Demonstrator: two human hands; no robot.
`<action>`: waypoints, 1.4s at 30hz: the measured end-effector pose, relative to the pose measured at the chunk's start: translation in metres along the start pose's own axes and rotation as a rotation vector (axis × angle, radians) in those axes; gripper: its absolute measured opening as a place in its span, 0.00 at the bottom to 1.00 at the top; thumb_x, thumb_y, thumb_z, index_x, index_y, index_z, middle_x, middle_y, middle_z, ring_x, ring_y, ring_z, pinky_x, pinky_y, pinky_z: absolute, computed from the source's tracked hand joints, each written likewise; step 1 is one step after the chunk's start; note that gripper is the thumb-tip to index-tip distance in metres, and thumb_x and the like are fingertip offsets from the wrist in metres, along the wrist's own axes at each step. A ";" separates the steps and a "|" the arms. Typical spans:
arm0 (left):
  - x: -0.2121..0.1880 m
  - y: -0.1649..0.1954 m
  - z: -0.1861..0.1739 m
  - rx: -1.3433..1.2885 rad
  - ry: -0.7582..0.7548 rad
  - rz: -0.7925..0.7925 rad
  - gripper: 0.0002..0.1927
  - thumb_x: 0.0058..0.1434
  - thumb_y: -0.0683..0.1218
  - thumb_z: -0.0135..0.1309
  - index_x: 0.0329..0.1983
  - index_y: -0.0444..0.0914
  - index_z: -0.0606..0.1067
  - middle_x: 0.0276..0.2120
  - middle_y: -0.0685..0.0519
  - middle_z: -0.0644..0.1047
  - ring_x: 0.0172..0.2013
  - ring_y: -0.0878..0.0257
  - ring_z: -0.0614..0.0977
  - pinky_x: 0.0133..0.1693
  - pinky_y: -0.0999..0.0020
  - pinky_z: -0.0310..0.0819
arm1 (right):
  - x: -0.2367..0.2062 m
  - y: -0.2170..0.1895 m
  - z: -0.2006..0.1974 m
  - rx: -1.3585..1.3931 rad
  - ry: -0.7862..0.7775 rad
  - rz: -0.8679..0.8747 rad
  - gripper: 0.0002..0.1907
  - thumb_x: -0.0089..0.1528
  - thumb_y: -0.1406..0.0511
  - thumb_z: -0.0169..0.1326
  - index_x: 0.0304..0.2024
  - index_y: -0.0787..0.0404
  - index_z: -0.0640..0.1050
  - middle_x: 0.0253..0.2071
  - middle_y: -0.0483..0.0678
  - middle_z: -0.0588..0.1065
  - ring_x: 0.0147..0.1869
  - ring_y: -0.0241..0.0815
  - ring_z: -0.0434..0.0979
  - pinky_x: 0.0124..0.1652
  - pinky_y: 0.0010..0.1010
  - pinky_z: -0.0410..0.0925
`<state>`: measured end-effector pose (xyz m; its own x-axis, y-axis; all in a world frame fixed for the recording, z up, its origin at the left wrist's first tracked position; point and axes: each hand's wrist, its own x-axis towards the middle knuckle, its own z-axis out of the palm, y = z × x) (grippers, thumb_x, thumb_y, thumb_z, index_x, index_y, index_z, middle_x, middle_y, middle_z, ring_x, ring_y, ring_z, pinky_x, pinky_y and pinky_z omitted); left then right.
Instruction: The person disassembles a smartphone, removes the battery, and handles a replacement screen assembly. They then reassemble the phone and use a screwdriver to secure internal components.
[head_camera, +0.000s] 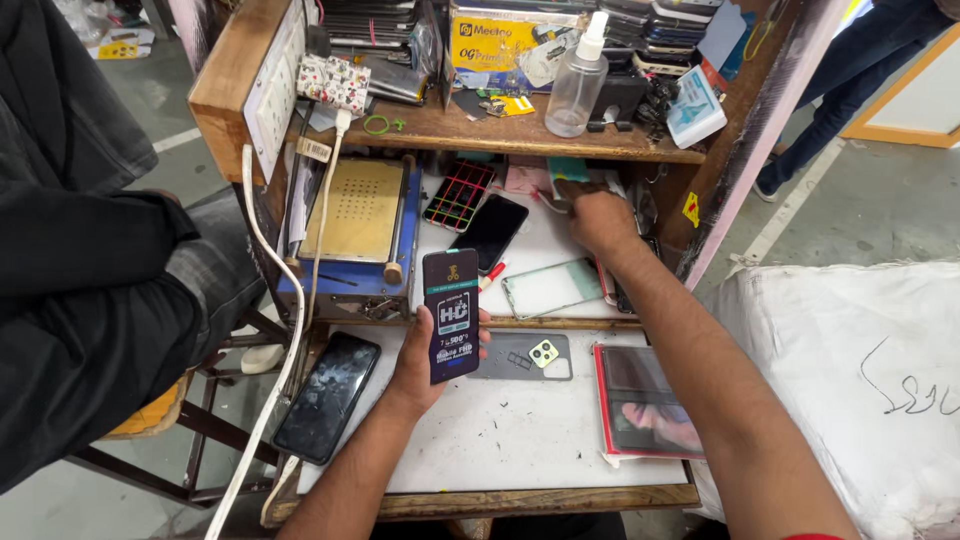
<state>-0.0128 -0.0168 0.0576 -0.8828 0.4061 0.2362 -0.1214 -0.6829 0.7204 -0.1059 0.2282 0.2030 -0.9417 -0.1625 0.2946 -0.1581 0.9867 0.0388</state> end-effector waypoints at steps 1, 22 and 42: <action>0.000 0.000 -0.001 -0.009 -0.001 0.000 0.42 0.65 0.73 0.46 0.63 0.33 0.68 0.47 0.44 0.79 0.44 0.59 0.83 0.43 0.62 0.83 | 0.001 0.001 0.002 -0.003 0.102 -0.063 0.32 0.57 0.66 0.56 0.65 0.45 0.71 0.49 0.57 0.80 0.49 0.59 0.81 0.46 0.51 0.73; 0.000 -0.025 -0.026 -0.275 -0.180 -0.134 0.44 0.68 0.73 0.40 0.71 0.35 0.64 0.58 0.43 0.76 0.50 0.54 0.82 0.47 0.59 0.82 | -0.141 0.025 0.118 1.820 0.293 0.515 0.15 0.71 0.68 0.50 0.59 0.68 0.73 0.43 0.46 0.81 0.40 0.29 0.81 0.36 0.21 0.74; -0.006 -0.027 -0.036 -0.227 -0.168 -0.127 0.42 0.71 0.73 0.39 0.66 0.33 0.68 0.47 0.40 0.80 0.49 0.54 0.84 0.49 0.60 0.83 | -0.153 0.005 0.140 1.478 0.060 0.261 0.11 0.73 0.66 0.50 0.51 0.69 0.75 0.37 0.49 0.79 0.34 0.33 0.78 0.35 0.25 0.72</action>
<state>-0.0207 -0.0224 0.0132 -0.7692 0.5785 0.2714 -0.3408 -0.7308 0.5914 -0.0038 0.2563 0.0245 -0.9825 0.0483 0.1801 -0.1758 0.0819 -0.9810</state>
